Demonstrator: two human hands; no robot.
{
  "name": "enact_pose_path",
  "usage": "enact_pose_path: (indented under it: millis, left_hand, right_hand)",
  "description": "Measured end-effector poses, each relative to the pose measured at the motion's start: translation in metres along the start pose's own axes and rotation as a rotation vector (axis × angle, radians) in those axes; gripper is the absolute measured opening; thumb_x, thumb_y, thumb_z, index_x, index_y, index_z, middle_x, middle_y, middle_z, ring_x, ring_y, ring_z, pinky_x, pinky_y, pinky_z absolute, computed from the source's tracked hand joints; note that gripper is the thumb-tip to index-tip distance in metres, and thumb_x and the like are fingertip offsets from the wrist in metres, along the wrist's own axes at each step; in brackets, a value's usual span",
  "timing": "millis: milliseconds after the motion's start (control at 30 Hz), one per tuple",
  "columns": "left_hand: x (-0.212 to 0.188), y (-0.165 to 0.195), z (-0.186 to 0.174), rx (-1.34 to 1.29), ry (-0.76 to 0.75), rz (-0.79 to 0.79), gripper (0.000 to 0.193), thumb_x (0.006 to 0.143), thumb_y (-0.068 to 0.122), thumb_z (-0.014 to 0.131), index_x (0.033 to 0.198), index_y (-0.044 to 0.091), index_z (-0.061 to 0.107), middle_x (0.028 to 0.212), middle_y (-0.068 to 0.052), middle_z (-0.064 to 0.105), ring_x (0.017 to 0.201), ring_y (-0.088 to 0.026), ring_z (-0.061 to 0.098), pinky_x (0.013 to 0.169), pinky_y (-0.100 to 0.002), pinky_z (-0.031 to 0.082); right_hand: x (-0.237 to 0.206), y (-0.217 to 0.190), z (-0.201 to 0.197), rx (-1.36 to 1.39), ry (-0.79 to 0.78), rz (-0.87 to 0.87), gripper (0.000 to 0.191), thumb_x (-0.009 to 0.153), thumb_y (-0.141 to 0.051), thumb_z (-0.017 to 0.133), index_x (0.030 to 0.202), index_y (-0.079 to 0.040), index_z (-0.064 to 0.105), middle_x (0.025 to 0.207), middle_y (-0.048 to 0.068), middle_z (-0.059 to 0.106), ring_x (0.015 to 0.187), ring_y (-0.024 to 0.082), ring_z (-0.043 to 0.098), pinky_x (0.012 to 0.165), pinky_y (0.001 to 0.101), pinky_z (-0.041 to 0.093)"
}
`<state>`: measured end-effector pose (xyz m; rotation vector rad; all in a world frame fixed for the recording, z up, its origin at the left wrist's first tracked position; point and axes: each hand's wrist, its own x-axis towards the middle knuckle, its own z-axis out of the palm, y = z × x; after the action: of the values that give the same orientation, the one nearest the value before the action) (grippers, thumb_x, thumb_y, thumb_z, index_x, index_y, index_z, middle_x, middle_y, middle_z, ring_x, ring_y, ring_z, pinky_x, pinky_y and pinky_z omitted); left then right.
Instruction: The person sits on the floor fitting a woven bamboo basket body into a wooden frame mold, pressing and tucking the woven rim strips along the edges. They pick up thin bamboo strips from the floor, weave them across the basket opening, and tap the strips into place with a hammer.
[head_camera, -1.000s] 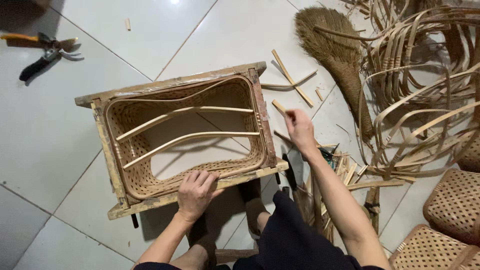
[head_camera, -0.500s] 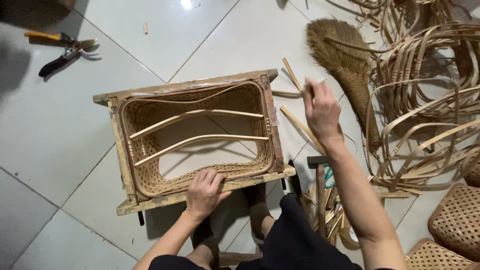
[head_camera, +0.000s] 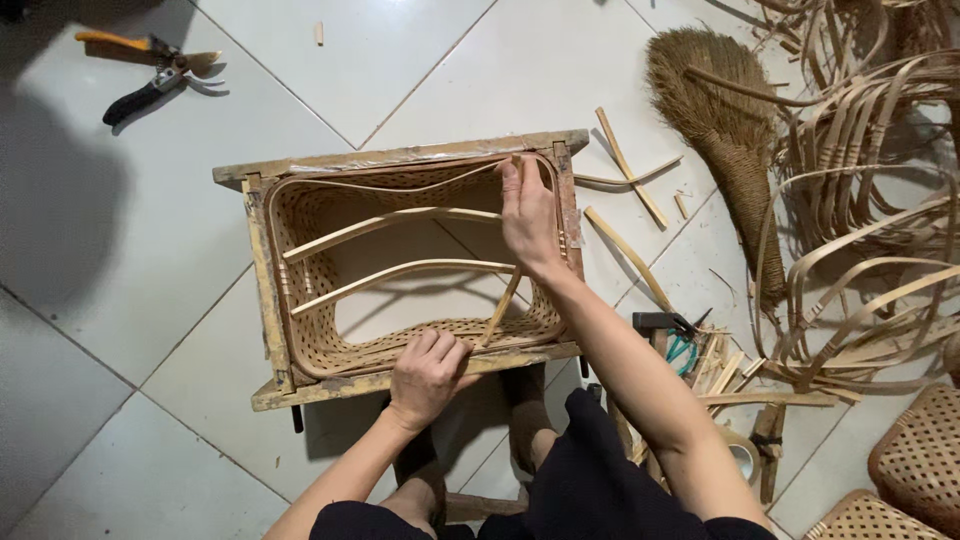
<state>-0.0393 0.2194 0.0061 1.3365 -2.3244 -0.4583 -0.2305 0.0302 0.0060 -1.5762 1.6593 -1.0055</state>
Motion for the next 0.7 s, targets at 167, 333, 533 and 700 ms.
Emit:
enact_pose_path:
  millis: [167, 333, 533, 700]
  left_hand:
    - [-0.001, 0.003, -0.003, -0.006, 0.0, -0.012, 0.048, 0.062, 0.038, 0.088, 0.094, 0.011, 0.065, 0.087, -0.004, 0.058, 0.085, -0.026, 0.058, 0.072, -0.04, 0.05]
    - [0.037, -0.009, -0.026, -0.155, 0.006, 0.077, 0.052, 0.058, 0.036, 0.09, 0.096, 0.008, 0.067, 0.096, -0.01, 0.062, 0.097, -0.03, 0.061, 0.084, -0.046, 0.052]
    - [0.163, -0.091, -0.031, 0.079, 0.335, 0.046, 0.035, 0.072, 0.023, 0.09, 0.101, 0.013, 0.073, 0.122, -0.007, 0.068, 0.122, -0.037, 0.06, 0.105, -0.047, 0.046]
    - [0.198, -0.111, -0.024, -0.012, 0.173, -0.11, 0.039, 0.068, 0.015, 0.092, 0.102, 0.011, 0.074, 0.123, -0.004, 0.07, 0.115, -0.028, 0.064, 0.102, -0.047, 0.048]
  right_hand:
    - [0.007, 0.007, 0.009, -0.015, -0.125, 0.086, 0.033, 0.114, -0.03, 0.038, 0.109, -0.004, 0.059, 0.061, 0.01, 0.055, 0.049, 0.024, 0.049, 0.046, 0.0407, 0.04]
    - [0.01, -0.005, 0.01, -0.09, -0.023, -0.069, 0.023, 0.108, -0.018, 0.048, 0.105, 0.002, 0.058, 0.074, 0.026, 0.066, 0.069, 0.044, 0.068, 0.06, 0.0494, 0.05]
    - [0.012, -0.023, 0.008, -0.167, -0.078, -0.022, 0.022, 0.107, -0.018, 0.048, 0.103, 0.003, 0.055, 0.078, 0.029, 0.068, 0.073, 0.049, 0.068, 0.059, 0.0565, 0.051]
    - [0.015, -0.032, 0.011, -0.285, -0.086, 0.011, 0.023, 0.106, -0.019, 0.05, 0.103, 0.003, 0.054, 0.072, 0.032, 0.065, 0.072, 0.053, 0.066, 0.062, 0.0607, 0.053]
